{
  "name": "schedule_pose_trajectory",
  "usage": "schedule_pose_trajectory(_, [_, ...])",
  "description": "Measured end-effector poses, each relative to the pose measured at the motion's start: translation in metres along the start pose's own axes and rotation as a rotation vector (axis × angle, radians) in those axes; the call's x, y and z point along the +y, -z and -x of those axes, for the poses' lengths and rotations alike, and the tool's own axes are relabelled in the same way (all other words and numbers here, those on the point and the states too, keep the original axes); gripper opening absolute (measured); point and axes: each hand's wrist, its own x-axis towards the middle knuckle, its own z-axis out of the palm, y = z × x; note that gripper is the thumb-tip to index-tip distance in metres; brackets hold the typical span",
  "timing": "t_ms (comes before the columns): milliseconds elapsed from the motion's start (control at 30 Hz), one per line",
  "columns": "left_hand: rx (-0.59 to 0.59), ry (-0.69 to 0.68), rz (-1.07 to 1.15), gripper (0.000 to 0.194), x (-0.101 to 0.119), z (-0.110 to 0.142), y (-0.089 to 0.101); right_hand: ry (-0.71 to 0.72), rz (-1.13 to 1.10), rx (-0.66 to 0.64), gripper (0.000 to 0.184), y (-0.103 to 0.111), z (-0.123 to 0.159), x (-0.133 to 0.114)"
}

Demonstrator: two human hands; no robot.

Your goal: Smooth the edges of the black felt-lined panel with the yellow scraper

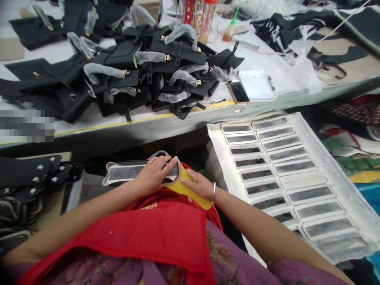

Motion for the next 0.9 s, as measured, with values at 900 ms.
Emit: schedule_pose_trajectory(900, [0.083, 0.265, -0.118, 0.038, 0.033, -0.055, -0.009, -0.065, -0.054, 0.364, 0.029, -0.026, 0.002, 0.007])
